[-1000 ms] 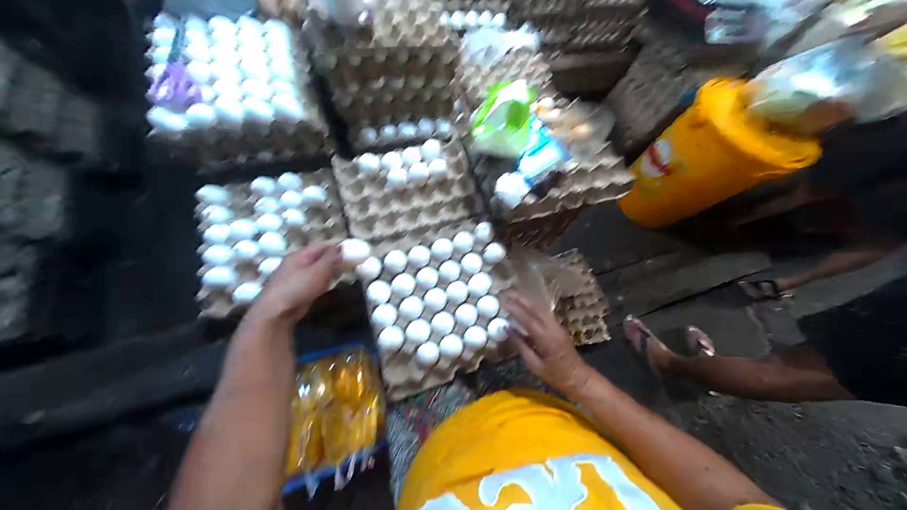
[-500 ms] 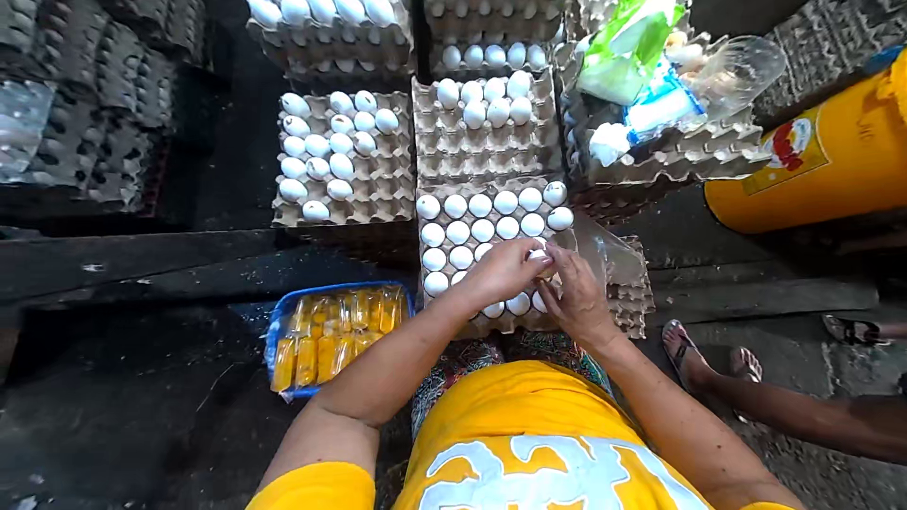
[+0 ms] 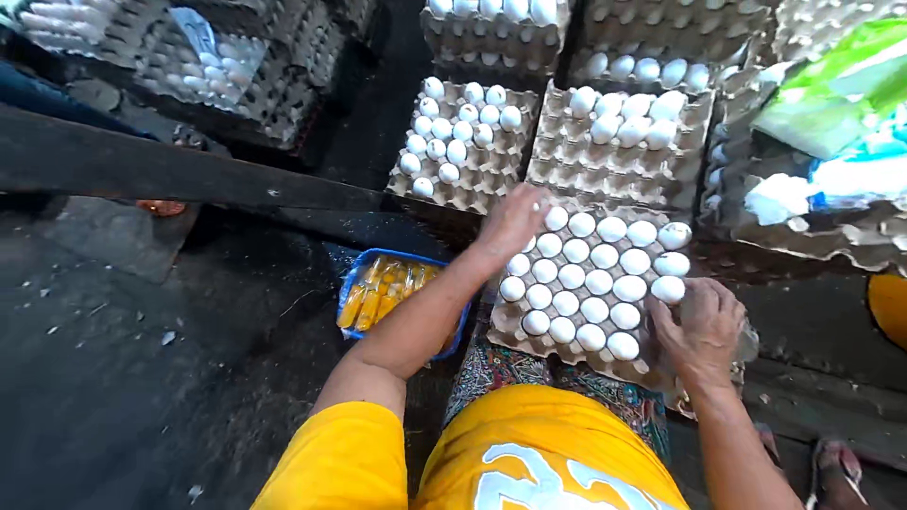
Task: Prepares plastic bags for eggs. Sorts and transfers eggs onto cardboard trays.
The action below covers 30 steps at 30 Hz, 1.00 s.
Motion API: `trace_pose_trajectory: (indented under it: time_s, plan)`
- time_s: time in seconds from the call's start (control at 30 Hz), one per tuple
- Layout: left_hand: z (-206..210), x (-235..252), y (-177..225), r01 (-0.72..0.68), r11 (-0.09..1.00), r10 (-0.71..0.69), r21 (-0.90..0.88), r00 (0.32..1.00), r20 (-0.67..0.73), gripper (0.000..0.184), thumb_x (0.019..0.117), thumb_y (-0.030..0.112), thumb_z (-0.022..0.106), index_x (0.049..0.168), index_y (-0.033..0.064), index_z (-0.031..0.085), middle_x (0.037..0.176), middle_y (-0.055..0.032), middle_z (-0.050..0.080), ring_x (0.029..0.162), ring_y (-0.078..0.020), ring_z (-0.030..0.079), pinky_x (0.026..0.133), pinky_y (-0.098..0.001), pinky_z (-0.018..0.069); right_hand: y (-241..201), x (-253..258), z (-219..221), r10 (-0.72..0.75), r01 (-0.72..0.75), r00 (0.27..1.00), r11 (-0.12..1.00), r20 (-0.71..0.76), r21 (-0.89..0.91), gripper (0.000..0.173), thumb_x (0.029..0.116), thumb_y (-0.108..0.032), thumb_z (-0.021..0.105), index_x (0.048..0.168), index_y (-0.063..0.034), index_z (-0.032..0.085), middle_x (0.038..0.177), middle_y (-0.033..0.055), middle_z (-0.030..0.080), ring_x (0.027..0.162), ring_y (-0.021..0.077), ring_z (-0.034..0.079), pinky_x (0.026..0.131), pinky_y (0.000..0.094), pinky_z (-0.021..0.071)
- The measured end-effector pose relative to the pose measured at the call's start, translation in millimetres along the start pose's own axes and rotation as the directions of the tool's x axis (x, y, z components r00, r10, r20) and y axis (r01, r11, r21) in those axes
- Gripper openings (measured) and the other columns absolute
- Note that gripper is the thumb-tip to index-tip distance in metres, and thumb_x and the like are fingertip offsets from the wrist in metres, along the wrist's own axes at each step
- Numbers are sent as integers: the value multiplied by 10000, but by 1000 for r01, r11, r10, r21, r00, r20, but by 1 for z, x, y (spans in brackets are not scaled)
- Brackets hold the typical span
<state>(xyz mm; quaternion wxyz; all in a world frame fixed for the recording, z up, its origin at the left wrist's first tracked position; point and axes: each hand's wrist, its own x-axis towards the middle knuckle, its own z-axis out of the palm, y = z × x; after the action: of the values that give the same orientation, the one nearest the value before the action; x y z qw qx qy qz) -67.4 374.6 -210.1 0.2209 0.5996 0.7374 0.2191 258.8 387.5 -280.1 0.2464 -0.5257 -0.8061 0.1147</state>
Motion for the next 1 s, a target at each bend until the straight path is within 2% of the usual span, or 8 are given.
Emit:
trace_pose_trajectory:
  time_s: [0.07, 0.17, 0.3, 0.57, 0.73, 0.83, 0.9, 1.0]
  plan:
    - [-25, 7, -41, 171, 977, -161, 126, 984, -81, 422, 1068, 271, 540, 1422, 43, 570, 1469, -212, 529, 1265, -389, 598, 1035, -579, 499, 2, -2, 0, -3, 3, 1000, 1000, 4, 13, 547, 949, -376, 648, 1299, 45, 634, 1377, 344, 549, 1275, 558, 513, 1061, 664, 392]
    - [-55, 8, -96, 416, 892, -384, 175, 904, -191, 503, 1031, 290, 611, 1448, 21, 531, 1476, -275, 491, 1239, -480, 585, 989, -674, 483, 6, -9, -2, 3, -4, 1000, 999, 25, 39, 525, 973, -367, 605, 1306, 38, 634, 1438, 349, 504, 1323, 553, 481, 1096, 654, 369]
    - [-70, 6, -146, 555, 812, -527, 180, 830, -181, 585, 997, 343, 668, 1457, 13, 520, 1422, -321, 524, 1294, -513, 533, 1031, -716, 419, 9, -15, -6, -17, 17, 1000, 998, -1, 66, 486, 980, -330, 591, 1284, 47, 641, 1464, 355, 478, 1364, 541, 453, 1137, 608, 358]
    - [-76, 15, -168, 534, 817, -513, 219, 846, -146, 541, 971, 376, 689, 1326, -24, 606, 1314, -343, 594, 1253, -546, 552, 1006, -750, 417, 5, -16, -10, -15, 11, 999, 995, 40, 96, 463, 997, -298, 582, 1299, 48, 634, 1482, 308, 486, 1376, 484, 464, 1142, 591, 368]
    - [-74, 15, -168, 557, 810, -534, 186, 830, -162, 576, 969, 385, 684, 1332, -48, 575, 1313, -362, 580, 1244, -557, 551, 1005, -745, 418, 3, -24, -16, 13, -17, 999, 995, 45, 97, 408, 1011, -270, 570, 1307, -1, 648, 1504, 272, 482, 1402, 441, 452, 1147, 573, 366]
    - [-74, 6, -162, 536, 836, -508, 117, 837, -206, 557, 977, 375, 660, 1345, -34, 573, 1300, -331, 606, 1244, -522, 569, 1027, -712, 424, 5, -29, -23, 47, -55, 996, 993, 74, 102, 411, 1011, -254, 576, 1326, 2, 637, 1516, 265, 473, 1413, 436, 441, 1158, 551, 367]
    - [-75, -9, -147, 463, 885, -439, 42, 862, -253, 554, 981, 386, 660, 1344, -23, 571, 1254, -294, 641, 1201, -470, 612, 1028, -664, 448, 5, -30, -26, 54, -62, 996, 992, 77, 106, 410, 1010, -233, 582, 1332, 18, 627, 1516, 274, 469, 1407, 440, 447, 1158, 553, 367]
    - [-69, -44, -103, 224, 970, -239, -96, 949, -203, 527, 965, 354, 698, 1337, -2, 583, 1213, -220, 673, 1113, -333, 673, 995, -539, 521, 4, -28, -25, 58, -66, 996, 990, 69, 126, 407, 1009, -217, 580, 1326, 35, 625, 1510, 282, 472, 1401, 443, 453, 1158, 563, 365]
